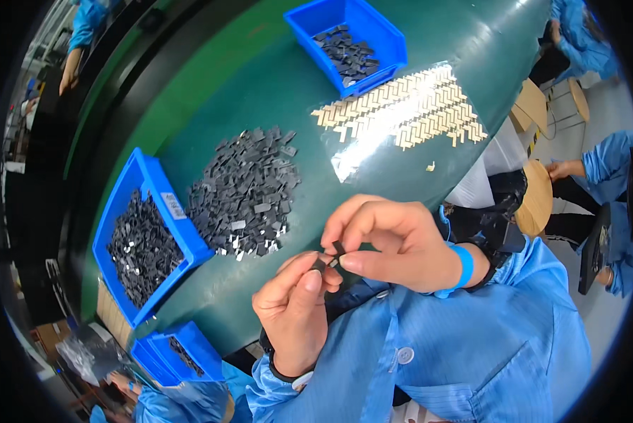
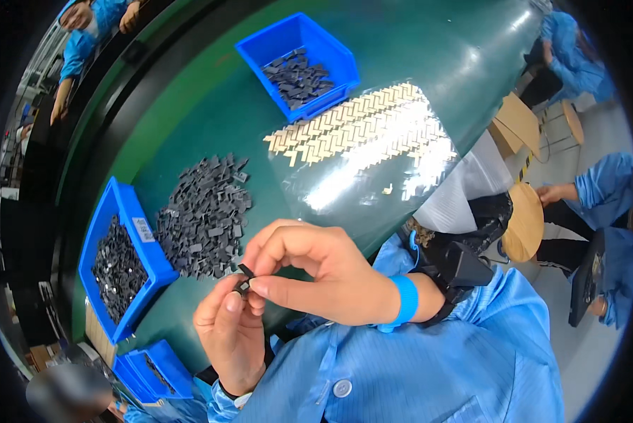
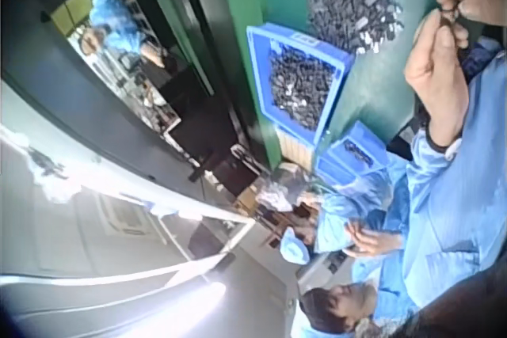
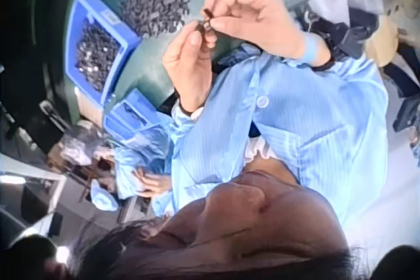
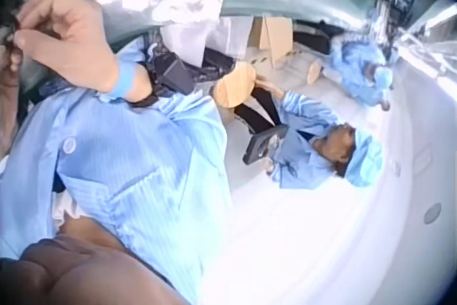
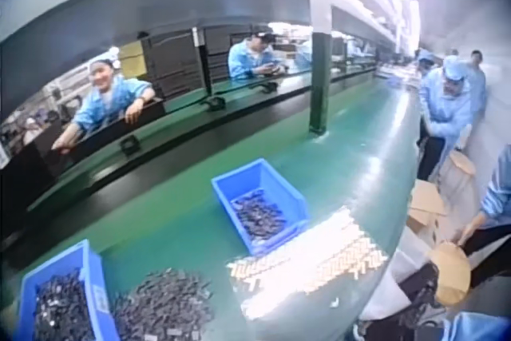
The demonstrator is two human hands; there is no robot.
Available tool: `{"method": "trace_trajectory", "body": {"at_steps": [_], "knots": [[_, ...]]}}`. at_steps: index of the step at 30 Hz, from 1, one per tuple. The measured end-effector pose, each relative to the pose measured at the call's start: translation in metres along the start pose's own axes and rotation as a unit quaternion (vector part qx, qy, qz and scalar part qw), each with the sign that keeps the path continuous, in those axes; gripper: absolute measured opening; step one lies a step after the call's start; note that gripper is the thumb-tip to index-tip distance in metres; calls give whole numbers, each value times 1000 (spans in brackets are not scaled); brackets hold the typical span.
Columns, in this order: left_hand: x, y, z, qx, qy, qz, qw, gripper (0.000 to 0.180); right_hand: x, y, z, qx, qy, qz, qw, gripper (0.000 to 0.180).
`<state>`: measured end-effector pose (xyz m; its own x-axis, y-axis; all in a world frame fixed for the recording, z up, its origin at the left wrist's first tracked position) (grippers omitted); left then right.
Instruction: Assembling small black plastic components and gold contacts at a factory assembly line workstation.
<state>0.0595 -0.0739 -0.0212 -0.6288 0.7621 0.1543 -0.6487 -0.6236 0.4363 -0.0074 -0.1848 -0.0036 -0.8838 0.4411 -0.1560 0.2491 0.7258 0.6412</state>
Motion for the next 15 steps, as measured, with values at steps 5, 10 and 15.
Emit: {"method": "trace_trajectory", "body": {"at_steps": [5, 10, 15], "knots": [[-3, 3, 3, -59, 31, 30, 997, 27, -3, -6, -2, -17, -2, 7, 1000, 11], [0, -2, 6, -106, 42, 58, 992, 28, -9, -4, 6, 80, 27, -12, 996, 9], [-1, -7, 7, -160, 51, 70, 983, 24, -12, -6, 10, 86, 30, -7, 996, 7]]}}
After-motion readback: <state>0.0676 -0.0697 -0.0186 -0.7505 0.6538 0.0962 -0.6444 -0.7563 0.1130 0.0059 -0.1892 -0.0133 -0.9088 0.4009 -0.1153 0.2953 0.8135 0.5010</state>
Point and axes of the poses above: each hand's wrist, its own x-axis away from the middle knuckle, its own y-axis out of the palm, z = x × y, the point moved 8 cm from there along -x, towards the middle knuckle, and after that the axes turned 10 degrees about -x, right-handed, at the moved point
